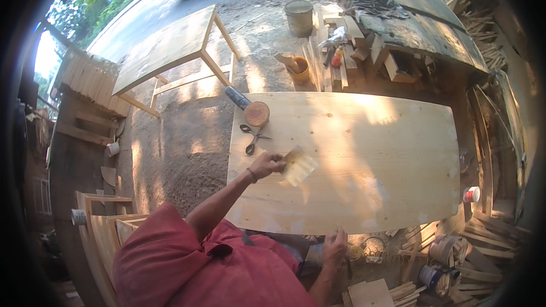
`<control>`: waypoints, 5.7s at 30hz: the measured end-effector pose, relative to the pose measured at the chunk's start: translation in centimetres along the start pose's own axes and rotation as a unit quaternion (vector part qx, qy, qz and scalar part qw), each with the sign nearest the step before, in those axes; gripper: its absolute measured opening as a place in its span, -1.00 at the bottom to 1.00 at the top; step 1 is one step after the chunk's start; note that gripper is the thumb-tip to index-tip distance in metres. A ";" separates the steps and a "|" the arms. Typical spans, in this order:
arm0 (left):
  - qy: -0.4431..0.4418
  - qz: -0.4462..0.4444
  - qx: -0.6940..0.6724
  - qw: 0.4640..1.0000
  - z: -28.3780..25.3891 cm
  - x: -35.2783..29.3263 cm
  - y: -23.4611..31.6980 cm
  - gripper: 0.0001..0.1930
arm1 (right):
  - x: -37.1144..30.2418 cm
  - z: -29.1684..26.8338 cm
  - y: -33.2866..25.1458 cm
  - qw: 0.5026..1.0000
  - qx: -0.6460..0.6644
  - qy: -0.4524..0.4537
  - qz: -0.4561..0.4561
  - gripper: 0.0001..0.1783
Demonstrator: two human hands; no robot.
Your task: The person sands the surface of a wooden tabletop and subsequently sands the edge of a different wooden board using an angle grinder.
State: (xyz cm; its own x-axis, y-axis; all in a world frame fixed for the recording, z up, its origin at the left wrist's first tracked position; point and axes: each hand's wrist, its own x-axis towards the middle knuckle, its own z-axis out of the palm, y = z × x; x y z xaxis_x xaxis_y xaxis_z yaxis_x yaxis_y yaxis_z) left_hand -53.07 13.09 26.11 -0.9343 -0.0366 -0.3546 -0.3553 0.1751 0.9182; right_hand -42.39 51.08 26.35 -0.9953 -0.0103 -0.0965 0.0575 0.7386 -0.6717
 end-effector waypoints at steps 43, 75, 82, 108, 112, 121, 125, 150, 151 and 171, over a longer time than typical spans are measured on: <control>0.031 -0.011 -0.102 0.994 -32.5 -17.1 -9.6 -0.78 | -0.7 29.9 -38.4 0.943 0.297 -0.148 0.032 -0.78; -0.033 0.090 0.145 0.985 -24.8 11.2 3.3 -0.63 | 16.9 24.6 -35.9 0.942 0.257 0.145 0.162 -0.67; -0.001 0.107 0.158 0.982 -24.3 11.1 3.5 -0.63 | 17.1 25.3 -35.8 0.948 0.221 0.167 0.157 -0.69; 0.045 0.122 0.123 0.984 -23.7 10.8 2.4 -0.56 | 17.6 25.9 -34.9 0.952 0.208 0.165 0.156 -0.71; 0.042 0.116 0.113 0.986 -23.7 10.8 2.4 -0.57 | 17.5 25.8 -35.0 0.952 0.205 0.164 0.154 -0.71; -0.039 0.015 -0.039 0.998 -23.8 11.9 0.6 -0.66 | 17.7 26.1 -34.2 0.946 0.242 0.145 0.161 -0.71; -0.090 -0.042 -0.108 0.989 -24.2 12.4 0.6 -0.68 | 18.3 27.1 -32.8 0.910 0.372 0.118 0.137 -0.72; -0.178 0.417 0.446 0.772 -23.7 12.2 2.6 -0.22 | 20.1 29.0 -30.6 0.807 0.568 0.035 0.159 -0.71; -0.183 0.428 0.465 0.753 -23.7 12.2 2.7 -0.17 | 19.8 28.2 -31.5 0.800 0.576 0.038 0.163 -0.72; -0.218 0.481 0.471 0.707 -22.0 13.9 5.7 -0.20 | 18.0 28.1 -33.5 0.726 0.654 0.023 0.212 -0.37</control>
State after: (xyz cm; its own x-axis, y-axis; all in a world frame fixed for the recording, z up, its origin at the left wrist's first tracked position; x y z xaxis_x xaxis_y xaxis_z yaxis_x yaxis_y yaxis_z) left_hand -68.67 -8.07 30.28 -0.5606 0.8154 0.1447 0.8065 0.4979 0.3189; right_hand -60.07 7.22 26.47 -0.8664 0.0754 -0.4936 0.3549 -0.6025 -0.7149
